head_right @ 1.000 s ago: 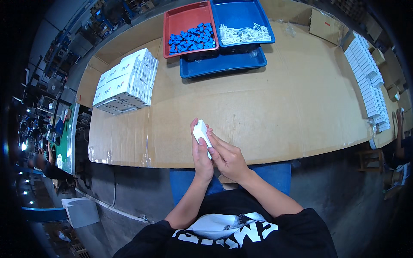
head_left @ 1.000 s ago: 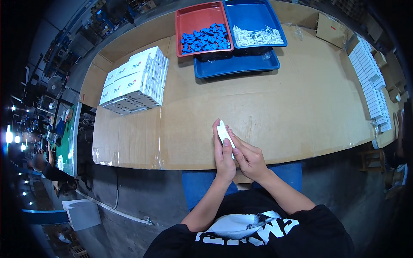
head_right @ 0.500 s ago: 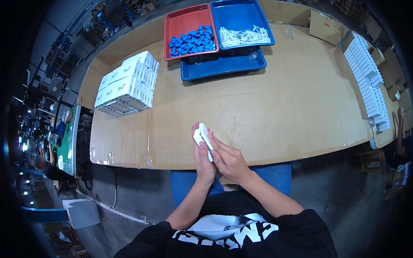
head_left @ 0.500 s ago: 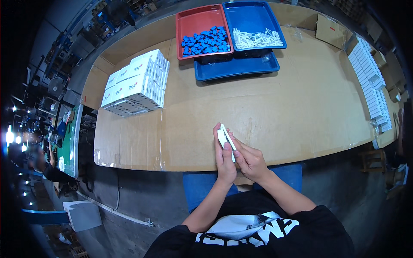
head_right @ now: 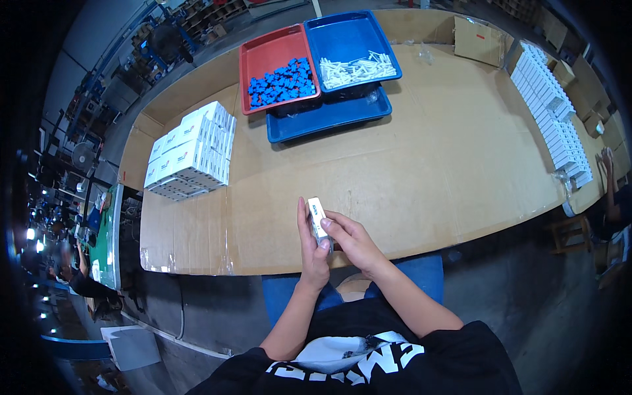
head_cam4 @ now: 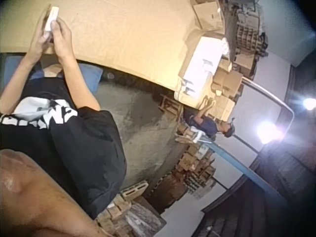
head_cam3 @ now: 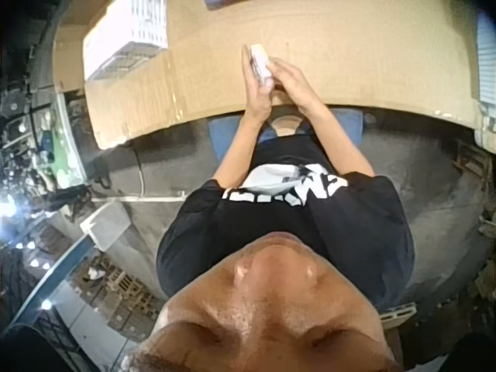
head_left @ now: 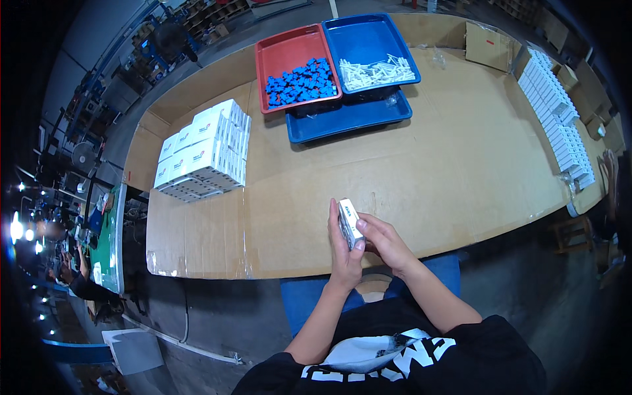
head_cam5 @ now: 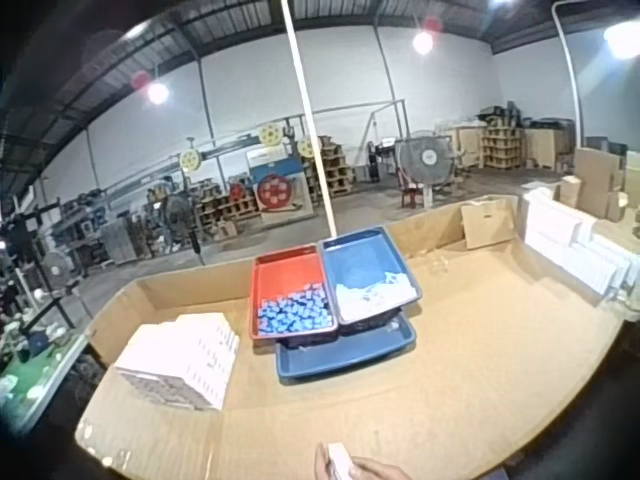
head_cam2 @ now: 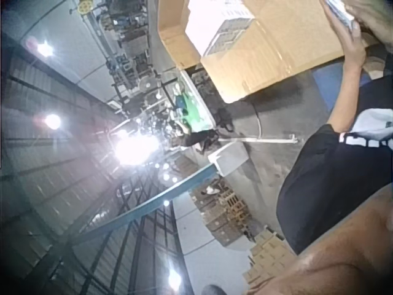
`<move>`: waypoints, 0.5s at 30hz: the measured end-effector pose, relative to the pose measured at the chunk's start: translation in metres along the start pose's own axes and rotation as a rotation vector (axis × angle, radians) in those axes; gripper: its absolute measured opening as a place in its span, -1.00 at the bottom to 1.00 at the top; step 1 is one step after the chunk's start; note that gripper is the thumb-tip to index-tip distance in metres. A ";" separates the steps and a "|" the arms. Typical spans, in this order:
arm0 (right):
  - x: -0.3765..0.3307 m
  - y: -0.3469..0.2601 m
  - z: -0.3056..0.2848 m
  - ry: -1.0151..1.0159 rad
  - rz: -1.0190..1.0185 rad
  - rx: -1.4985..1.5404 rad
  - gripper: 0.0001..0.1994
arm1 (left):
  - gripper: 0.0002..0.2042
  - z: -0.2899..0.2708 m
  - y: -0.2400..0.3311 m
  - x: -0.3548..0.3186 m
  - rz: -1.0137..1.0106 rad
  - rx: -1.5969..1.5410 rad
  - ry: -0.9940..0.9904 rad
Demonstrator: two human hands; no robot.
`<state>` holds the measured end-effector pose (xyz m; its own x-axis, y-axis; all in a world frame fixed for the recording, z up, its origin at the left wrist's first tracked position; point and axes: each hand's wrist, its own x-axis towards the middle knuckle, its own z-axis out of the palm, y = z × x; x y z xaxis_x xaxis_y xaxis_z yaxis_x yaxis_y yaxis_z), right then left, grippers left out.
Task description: The recorder is assembling small electronic components, specifically placing a printed circuit board into a white plastic housing.
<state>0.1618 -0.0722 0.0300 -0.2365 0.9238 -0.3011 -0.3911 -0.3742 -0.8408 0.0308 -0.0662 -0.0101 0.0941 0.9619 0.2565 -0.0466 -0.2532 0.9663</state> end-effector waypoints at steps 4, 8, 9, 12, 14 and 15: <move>0.001 0.014 0.003 -0.036 -0.143 -0.058 -0.43 | 0.05 0.001 0.005 0.003 0.037 0.081 0.074; -0.002 0.028 0.017 -0.007 -0.235 -0.048 -0.39 | 0.17 0.003 0.004 -0.002 0.025 0.082 0.192; -0.003 0.029 0.021 0.000 -0.263 -0.054 -0.41 | 0.17 0.002 0.002 -0.003 0.025 0.084 0.194; -0.006 0.028 0.029 0.005 -0.242 -0.001 -0.41 | 0.13 -0.001 -0.005 -0.005 0.163 0.154 0.210; -0.009 0.026 0.028 -0.005 -0.236 -0.021 -0.43 | 0.10 -0.003 -0.006 -0.006 0.196 0.224 0.233; -0.011 0.026 0.028 -0.018 -0.231 -0.041 -0.44 | 0.10 -0.003 -0.008 -0.006 0.195 0.225 0.234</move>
<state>0.1294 -0.0940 0.0238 -0.1611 0.9828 -0.0907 -0.4006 -0.1491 -0.9040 0.0280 -0.0699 -0.0197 -0.1258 0.8842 0.4499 0.1806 -0.4255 0.8867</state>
